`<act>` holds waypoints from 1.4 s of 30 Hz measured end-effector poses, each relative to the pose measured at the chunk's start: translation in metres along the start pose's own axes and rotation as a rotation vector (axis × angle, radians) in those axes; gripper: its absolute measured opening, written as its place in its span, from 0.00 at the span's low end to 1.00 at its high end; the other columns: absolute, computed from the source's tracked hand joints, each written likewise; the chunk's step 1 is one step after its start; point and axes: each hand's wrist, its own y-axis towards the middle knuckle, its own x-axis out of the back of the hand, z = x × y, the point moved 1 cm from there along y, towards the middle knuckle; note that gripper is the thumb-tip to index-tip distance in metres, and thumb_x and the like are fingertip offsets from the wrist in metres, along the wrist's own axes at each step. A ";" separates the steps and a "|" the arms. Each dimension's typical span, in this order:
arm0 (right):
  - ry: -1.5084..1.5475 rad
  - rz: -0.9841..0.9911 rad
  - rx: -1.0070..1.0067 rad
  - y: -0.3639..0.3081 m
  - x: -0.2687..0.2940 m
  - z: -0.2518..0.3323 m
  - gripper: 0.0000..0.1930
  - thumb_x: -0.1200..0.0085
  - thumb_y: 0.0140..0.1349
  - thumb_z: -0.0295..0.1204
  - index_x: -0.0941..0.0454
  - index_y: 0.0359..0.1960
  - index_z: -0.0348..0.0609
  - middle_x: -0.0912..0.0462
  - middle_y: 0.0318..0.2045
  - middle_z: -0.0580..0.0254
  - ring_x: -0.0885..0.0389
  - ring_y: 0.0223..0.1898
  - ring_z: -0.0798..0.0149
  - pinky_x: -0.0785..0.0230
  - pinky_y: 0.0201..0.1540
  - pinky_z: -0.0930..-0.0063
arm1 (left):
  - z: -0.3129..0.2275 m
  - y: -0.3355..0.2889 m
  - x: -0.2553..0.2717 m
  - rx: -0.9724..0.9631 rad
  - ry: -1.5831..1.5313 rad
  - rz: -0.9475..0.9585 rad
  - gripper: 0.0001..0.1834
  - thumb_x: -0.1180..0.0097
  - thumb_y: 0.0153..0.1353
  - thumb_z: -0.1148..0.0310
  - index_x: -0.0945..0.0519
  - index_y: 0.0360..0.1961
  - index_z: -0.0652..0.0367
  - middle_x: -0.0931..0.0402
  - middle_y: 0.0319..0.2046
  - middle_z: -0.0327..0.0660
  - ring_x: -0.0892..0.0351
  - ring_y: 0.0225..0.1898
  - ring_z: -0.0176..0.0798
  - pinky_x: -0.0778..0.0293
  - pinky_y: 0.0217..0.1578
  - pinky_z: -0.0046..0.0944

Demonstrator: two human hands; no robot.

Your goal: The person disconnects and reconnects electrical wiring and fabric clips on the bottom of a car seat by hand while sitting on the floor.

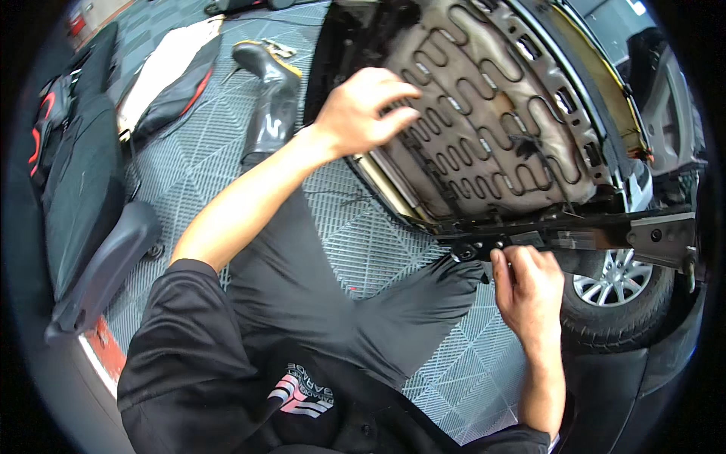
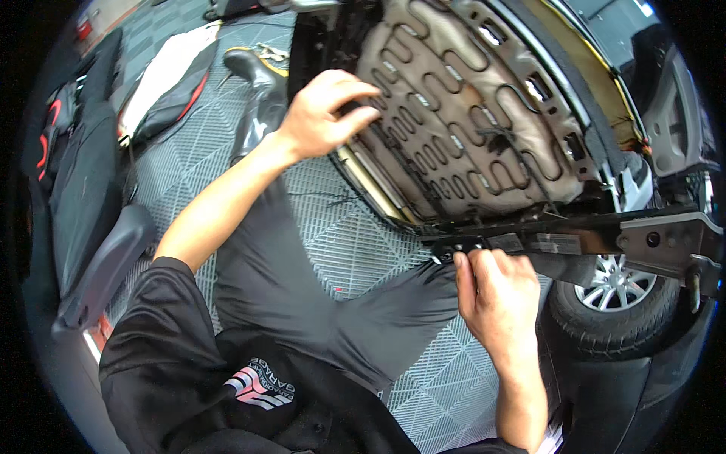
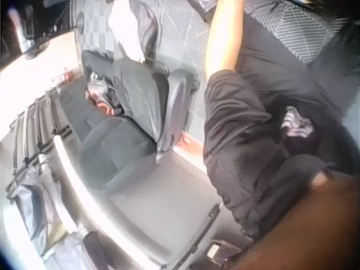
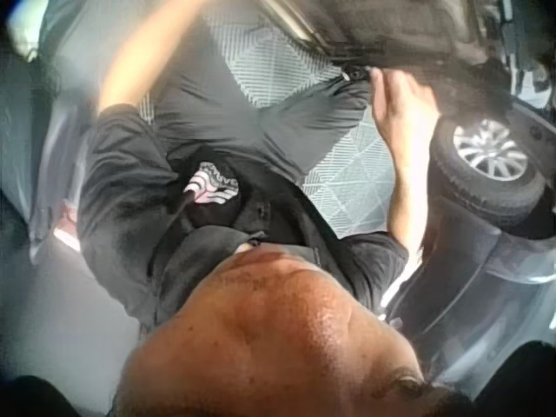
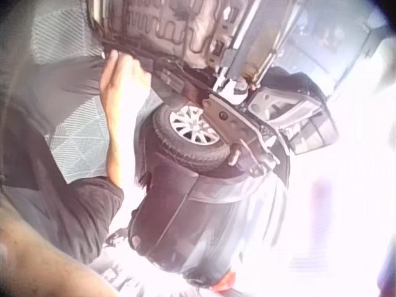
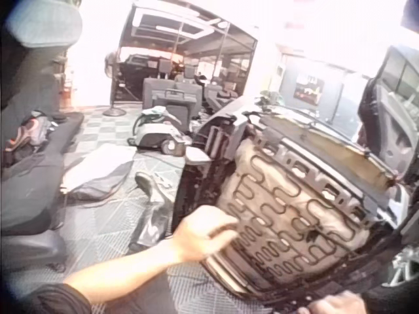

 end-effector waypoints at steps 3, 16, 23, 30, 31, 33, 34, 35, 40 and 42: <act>0.129 0.096 -0.166 -0.025 -0.021 0.009 0.08 0.38 0.60 0.31 0.22 0.27 0.43 0.20 0.23 0.58 0.22 0.24 0.51 0.30 0.32 0.60 | 0.057 -0.068 0.030 0.654 -0.026 -0.006 0.11 0.36 0.60 0.70 0.15 0.43 0.60 0.17 0.36 0.40 0.20 0.35 0.32 0.23 0.39 0.34; 0.533 0.269 0.000 0.069 -0.125 0.068 0.10 0.40 0.61 0.35 0.19 0.33 0.40 0.17 0.27 0.53 0.16 0.30 0.52 0.25 0.36 0.62 | 0.136 -0.101 -0.055 1.301 -0.123 -0.228 0.25 0.35 0.57 0.60 0.20 0.49 0.70 0.16 0.45 0.52 0.16 0.47 0.44 0.24 0.50 0.39; 0.692 0.177 0.079 0.124 -0.165 0.073 0.06 0.43 0.63 0.27 0.21 0.38 0.38 0.18 0.33 0.50 0.17 0.35 0.50 0.25 0.40 0.62 | 0.122 -0.074 -0.034 1.278 -0.534 -0.424 0.11 0.47 0.60 0.67 0.21 0.32 0.65 0.18 0.26 0.47 0.18 0.25 0.41 0.22 0.30 0.41; 0.600 -0.431 0.361 0.238 -0.189 0.101 0.25 0.47 0.60 0.21 0.31 0.61 0.36 0.28 0.58 0.44 0.29 0.60 0.44 0.35 0.62 0.56 | 0.059 -0.032 0.077 1.082 -0.852 -0.103 0.16 0.50 0.69 0.64 0.31 0.22 0.55 0.42 0.14 0.27 0.46 0.13 0.24 0.41 0.18 0.30; 0.592 -0.480 0.423 0.257 -0.188 0.107 0.26 0.46 0.59 0.21 0.31 0.62 0.37 0.29 0.59 0.44 0.30 0.61 0.45 0.36 0.63 0.55 | 0.053 -0.030 0.090 1.016 -0.706 -0.016 0.17 0.50 0.69 0.63 0.30 0.22 0.56 0.39 0.15 0.28 0.44 0.14 0.23 0.41 0.19 0.28; 0.529 -0.567 0.586 0.283 -0.194 0.106 0.22 0.43 0.58 0.24 0.27 0.56 0.38 0.22 0.50 0.47 0.24 0.54 0.47 0.34 0.59 0.55 | 0.044 -0.022 0.112 0.835 -0.454 0.103 0.17 0.50 0.70 0.62 0.27 0.23 0.57 0.35 0.16 0.29 0.40 0.16 0.23 0.40 0.19 0.27; 0.601 -0.480 0.620 0.287 -0.195 0.106 0.17 0.43 0.59 0.26 0.26 0.51 0.39 0.21 0.44 0.50 0.22 0.49 0.48 0.31 0.55 0.55 | 0.036 -0.017 0.127 0.903 -0.460 0.149 0.17 0.50 0.69 0.61 0.25 0.24 0.59 0.31 0.17 0.30 0.36 0.18 0.24 0.37 0.21 0.28; 0.670 -0.389 0.652 0.290 -0.196 0.104 0.13 0.42 0.60 0.27 0.24 0.46 0.40 0.20 0.37 0.52 0.20 0.43 0.48 0.29 0.51 0.55 | 0.032 -0.014 0.140 0.973 -0.468 0.194 0.18 0.49 0.68 0.61 0.23 0.24 0.61 0.28 0.19 0.32 0.32 0.20 0.26 0.35 0.23 0.29; 0.920 -0.395 0.490 0.273 -0.195 0.098 0.12 0.46 0.68 0.33 0.26 0.28 0.40 0.25 0.24 0.55 0.24 0.27 0.50 0.32 0.34 0.59 | 0.075 -0.001 0.137 0.683 -0.275 -0.032 0.32 0.32 0.57 0.59 0.27 0.58 0.65 0.23 0.46 0.45 0.21 0.42 0.35 0.25 0.47 0.35; 1.243 -0.415 0.257 0.266 -0.192 0.100 0.15 0.48 0.68 0.30 0.27 0.23 0.38 0.27 0.18 0.58 0.28 0.20 0.59 0.35 0.29 0.65 | 0.091 0.018 0.112 0.641 -0.022 -0.020 0.50 0.24 0.46 0.52 0.36 0.65 0.64 0.28 0.55 0.51 0.23 0.50 0.42 0.29 0.56 0.41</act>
